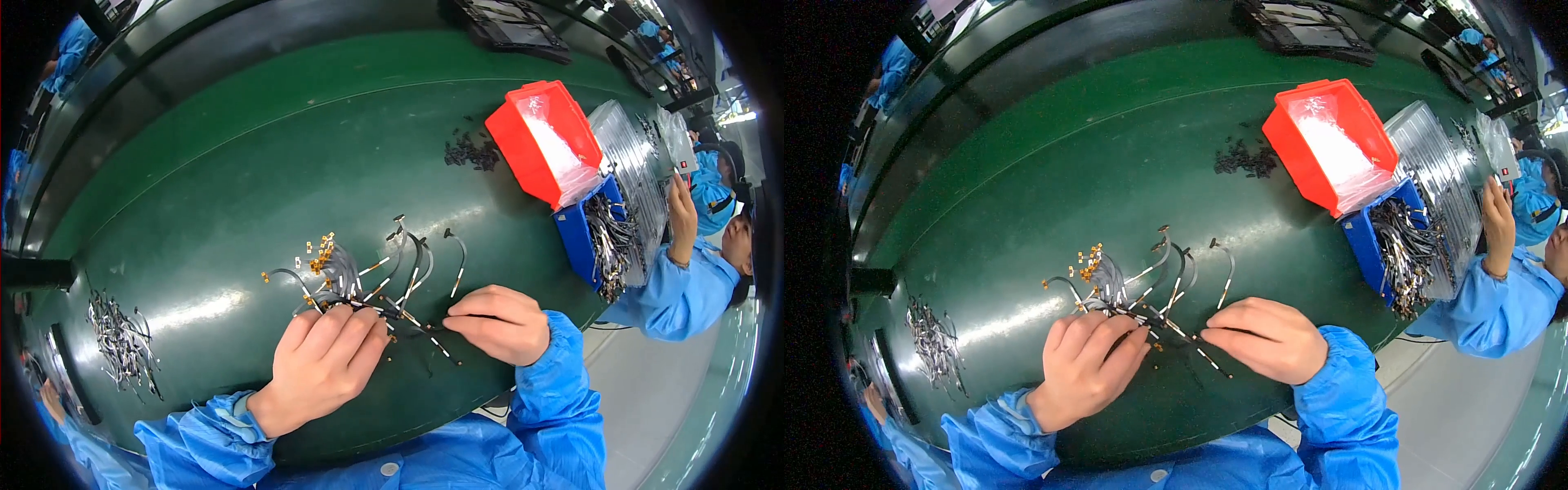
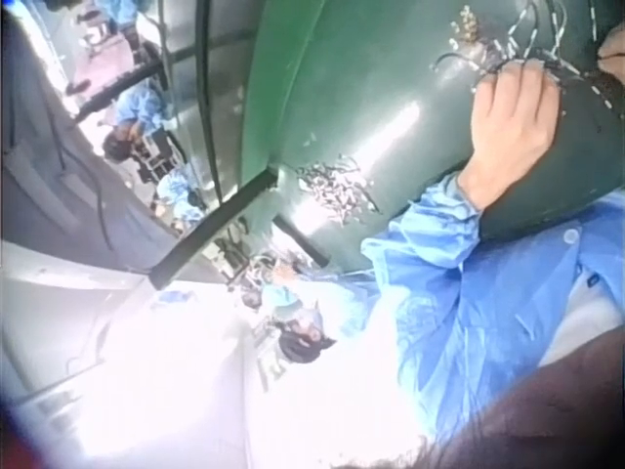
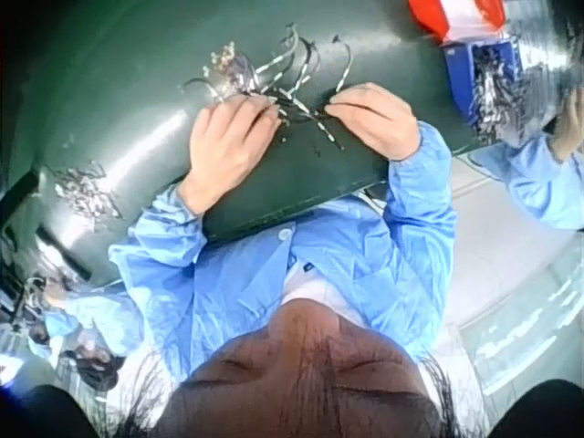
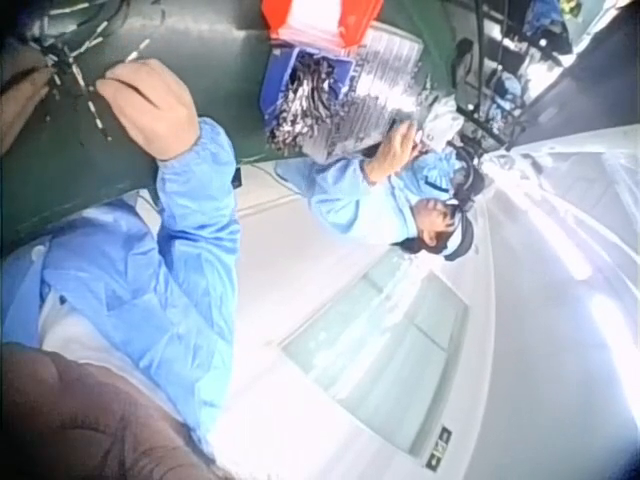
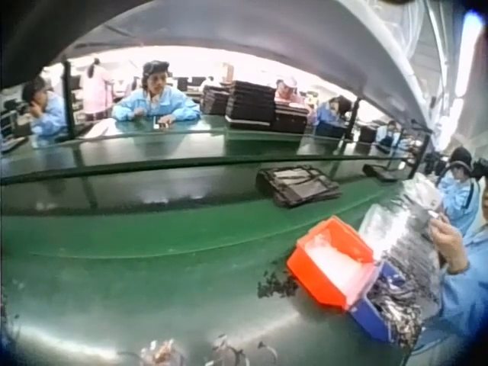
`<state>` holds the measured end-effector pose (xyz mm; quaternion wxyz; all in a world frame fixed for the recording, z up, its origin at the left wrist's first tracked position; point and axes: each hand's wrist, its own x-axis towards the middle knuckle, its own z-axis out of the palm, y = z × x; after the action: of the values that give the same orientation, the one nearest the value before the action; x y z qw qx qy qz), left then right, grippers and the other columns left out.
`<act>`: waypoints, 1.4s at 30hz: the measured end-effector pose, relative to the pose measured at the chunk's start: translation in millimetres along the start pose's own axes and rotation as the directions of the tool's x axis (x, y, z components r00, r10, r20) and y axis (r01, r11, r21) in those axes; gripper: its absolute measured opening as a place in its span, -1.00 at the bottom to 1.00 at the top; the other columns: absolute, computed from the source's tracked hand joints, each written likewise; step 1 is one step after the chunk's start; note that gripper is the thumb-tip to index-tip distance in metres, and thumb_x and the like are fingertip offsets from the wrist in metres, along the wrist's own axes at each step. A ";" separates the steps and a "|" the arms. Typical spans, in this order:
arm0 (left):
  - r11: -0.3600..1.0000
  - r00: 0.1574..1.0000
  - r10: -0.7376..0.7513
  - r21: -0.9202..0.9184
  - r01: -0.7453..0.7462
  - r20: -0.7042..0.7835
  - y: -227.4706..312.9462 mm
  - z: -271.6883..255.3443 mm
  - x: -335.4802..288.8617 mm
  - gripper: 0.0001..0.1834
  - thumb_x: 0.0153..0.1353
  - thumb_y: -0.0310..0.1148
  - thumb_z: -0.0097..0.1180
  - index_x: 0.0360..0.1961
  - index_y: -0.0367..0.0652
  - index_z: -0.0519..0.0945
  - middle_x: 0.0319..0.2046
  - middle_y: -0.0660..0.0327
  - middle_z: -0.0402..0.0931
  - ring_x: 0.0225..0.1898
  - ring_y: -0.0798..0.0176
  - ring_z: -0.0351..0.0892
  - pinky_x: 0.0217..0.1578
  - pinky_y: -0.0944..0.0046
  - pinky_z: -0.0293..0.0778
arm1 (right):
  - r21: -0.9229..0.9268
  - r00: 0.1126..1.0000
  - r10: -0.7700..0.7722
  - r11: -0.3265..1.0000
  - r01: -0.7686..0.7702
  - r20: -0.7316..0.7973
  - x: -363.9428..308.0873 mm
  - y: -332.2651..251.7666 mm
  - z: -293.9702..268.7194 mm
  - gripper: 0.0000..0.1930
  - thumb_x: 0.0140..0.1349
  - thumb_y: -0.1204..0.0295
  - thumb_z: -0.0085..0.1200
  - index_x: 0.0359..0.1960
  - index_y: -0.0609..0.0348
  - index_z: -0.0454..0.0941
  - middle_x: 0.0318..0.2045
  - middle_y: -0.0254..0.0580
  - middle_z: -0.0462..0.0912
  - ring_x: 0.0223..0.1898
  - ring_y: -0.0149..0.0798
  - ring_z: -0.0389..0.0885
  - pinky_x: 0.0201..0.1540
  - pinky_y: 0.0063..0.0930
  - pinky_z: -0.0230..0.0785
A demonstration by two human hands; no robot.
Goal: The person installs electronic components and connects ribbon cables by hand inside a tablet chassis on an assembly line.
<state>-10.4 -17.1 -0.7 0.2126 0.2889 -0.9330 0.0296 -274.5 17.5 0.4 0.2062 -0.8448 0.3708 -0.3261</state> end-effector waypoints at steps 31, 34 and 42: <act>0.971 0.986 -0.036 -0.229 0.074 0.165 -33.5 10.4 16.8 -0.51 0.05 -0.29 0.28 0.04 -0.17 0.55 0.10 0.14 0.50 0.16 0.07 0.45 0.20 0.02 0.34 | -0.249 0.997 -0.028 0.967 0.044 0.067 -15.3 -24.7 26.1 -0.74 0.00 0.43 0.22 -0.21 0.04 0.69 -0.17 -0.34 0.65 -0.10 -0.28 0.59 -0.10 -0.37 0.45; 0.977 0.988 -0.015 -0.208 0.047 0.155 -28.9 5.6 3.6 -0.51 0.03 -0.26 0.28 0.03 -0.15 0.56 0.11 0.17 0.51 0.13 0.10 0.47 0.16 0.04 0.36 | -0.281 0.999 -0.011 0.959 0.022 0.040 -8.7 -26.5 31.8 -0.78 0.00 0.43 0.24 -0.26 0.03 0.69 -0.20 -0.35 0.64 -0.10 -0.28 0.58 -0.11 -0.37 0.45; 0.984 0.980 0.035 -0.180 0.001 0.198 -21.7 -5.8 -5.0 -0.53 0.06 -0.18 0.25 0.00 -0.13 0.60 0.10 0.18 0.52 0.05 0.16 0.51 0.09 0.09 0.39 | -0.345 0.998 0.049 0.936 -0.063 -0.049 4.0 -13.6 33.5 -0.80 0.02 0.43 0.12 -0.27 0.06 0.61 -0.20 -0.34 0.59 -0.06 -0.29 0.56 -0.03 -0.38 0.42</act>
<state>7.5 -31.5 1.0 0.1427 0.2620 -0.9509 -0.0819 -242.2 26.8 -13.5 0.0561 -0.8503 0.4504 -0.2665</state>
